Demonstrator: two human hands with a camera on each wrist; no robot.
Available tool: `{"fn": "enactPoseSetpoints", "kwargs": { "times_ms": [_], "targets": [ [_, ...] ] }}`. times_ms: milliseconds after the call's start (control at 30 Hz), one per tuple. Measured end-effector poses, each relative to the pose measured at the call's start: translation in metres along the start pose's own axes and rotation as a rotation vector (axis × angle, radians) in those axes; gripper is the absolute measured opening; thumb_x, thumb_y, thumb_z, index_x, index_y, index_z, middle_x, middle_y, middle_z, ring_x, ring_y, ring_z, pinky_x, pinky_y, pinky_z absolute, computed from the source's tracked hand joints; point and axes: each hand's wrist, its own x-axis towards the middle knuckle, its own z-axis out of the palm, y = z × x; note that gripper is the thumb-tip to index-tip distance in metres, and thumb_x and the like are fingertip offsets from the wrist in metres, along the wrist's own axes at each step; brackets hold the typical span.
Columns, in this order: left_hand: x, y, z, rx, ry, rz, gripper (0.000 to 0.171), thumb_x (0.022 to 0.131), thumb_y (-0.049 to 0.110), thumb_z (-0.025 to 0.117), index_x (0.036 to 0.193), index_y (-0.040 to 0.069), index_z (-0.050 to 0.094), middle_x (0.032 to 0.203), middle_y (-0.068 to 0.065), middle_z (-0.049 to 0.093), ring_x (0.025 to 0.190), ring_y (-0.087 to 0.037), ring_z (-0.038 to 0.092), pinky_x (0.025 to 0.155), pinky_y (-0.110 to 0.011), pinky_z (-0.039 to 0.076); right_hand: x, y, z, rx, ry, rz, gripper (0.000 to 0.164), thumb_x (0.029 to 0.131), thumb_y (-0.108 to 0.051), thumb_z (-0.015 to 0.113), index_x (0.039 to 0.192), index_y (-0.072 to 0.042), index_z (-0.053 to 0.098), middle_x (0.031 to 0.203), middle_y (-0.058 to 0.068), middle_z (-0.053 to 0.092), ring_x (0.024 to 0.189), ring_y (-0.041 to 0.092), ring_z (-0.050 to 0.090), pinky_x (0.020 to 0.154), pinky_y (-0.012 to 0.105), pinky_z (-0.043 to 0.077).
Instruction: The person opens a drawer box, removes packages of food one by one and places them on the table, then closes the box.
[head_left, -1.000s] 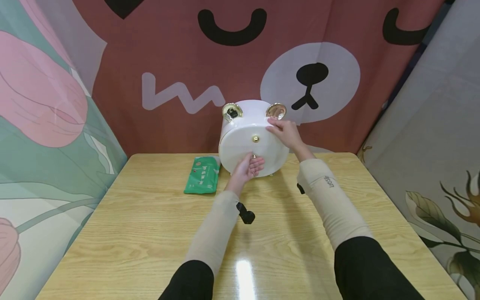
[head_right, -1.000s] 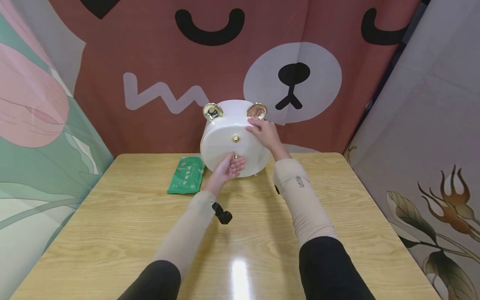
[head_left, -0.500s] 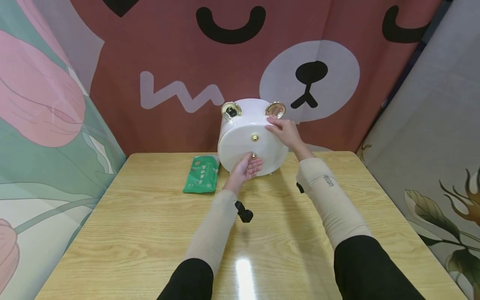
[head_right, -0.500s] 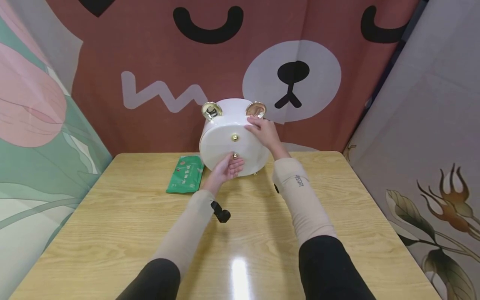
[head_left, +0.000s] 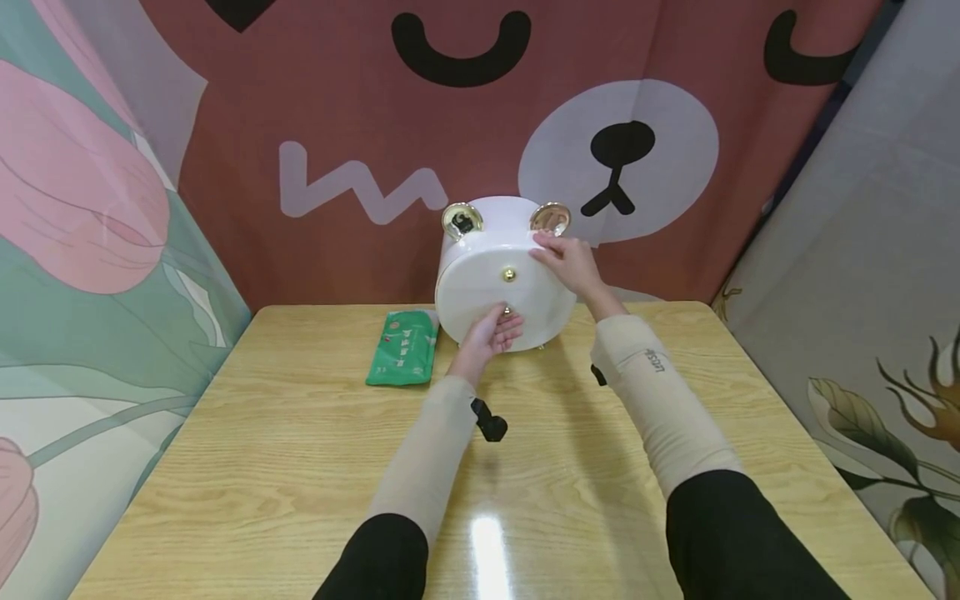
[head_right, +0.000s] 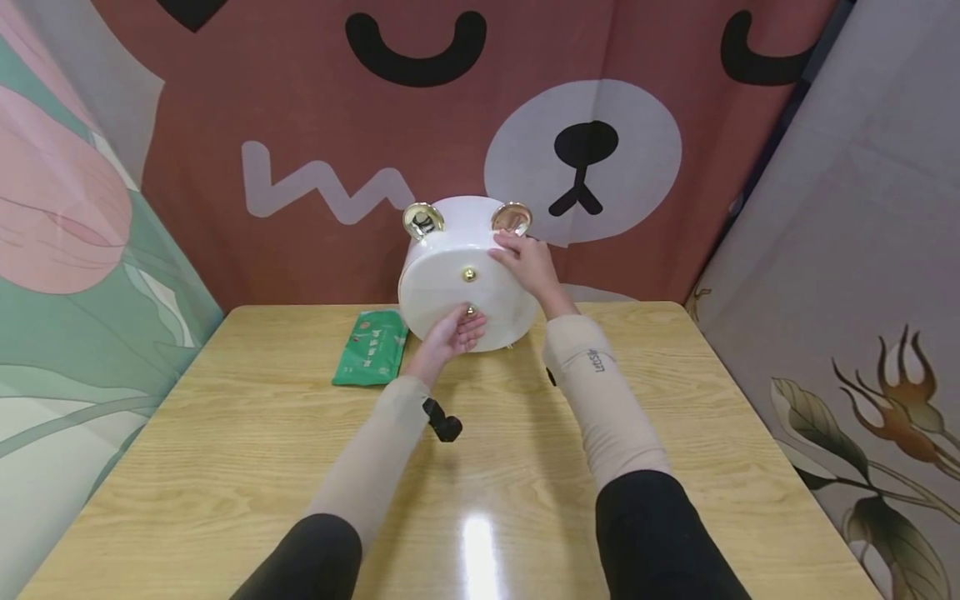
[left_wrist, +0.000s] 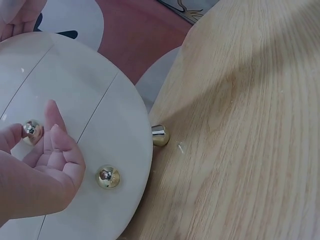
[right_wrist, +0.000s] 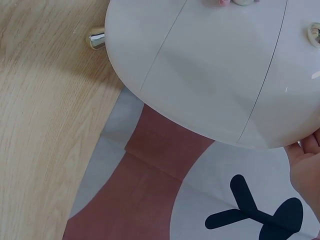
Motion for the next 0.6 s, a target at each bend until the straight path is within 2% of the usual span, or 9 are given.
{"fn": "enactPoseSetpoints", "kwargs": {
  "times_ms": [133,400,600],
  "targets": [
    [0.0006,0.0002,-0.0002,-0.005,0.017,0.003,0.025,0.091,0.029,0.050,0.085,0.006,0.058,0.087,-0.008,0.066,0.066,-0.013,0.061,0.053,-0.019,0.039,0.0000,-0.0007,0.0006,0.005,0.009,0.003,0.033,0.083,-0.015,0.064,0.112,0.001,0.059,0.118,0.014,0.053,0.111,0.023,0.050,0.090,0.029,0.039],
    [0.0008,-0.0010,-0.0021,0.033,0.025,0.028,0.025,0.090,0.028,0.052,0.086,0.005,0.060,0.088,-0.009,0.066,0.067,-0.015,0.062,0.057,-0.022,0.041,-0.0012,-0.0018,-0.0003,0.014,0.000,0.021,0.035,0.084,-0.016,0.063,0.114,0.000,0.057,0.120,0.014,0.051,0.113,0.023,0.048,0.092,0.029,0.038],
    [0.0014,-0.0043,-0.0035,0.054,0.048,0.035,0.031,0.089,0.031,0.053,0.096,0.002,0.062,0.086,-0.007,0.067,0.067,-0.014,0.062,0.055,-0.021,0.042,-0.0025,-0.0028,0.0000,0.018,-0.004,0.027,0.035,0.084,-0.016,0.063,0.114,0.001,0.057,0.120,0.014,0.051,0.113,0.023,0.048,0.092,0.029,0.038]
  ]
}}
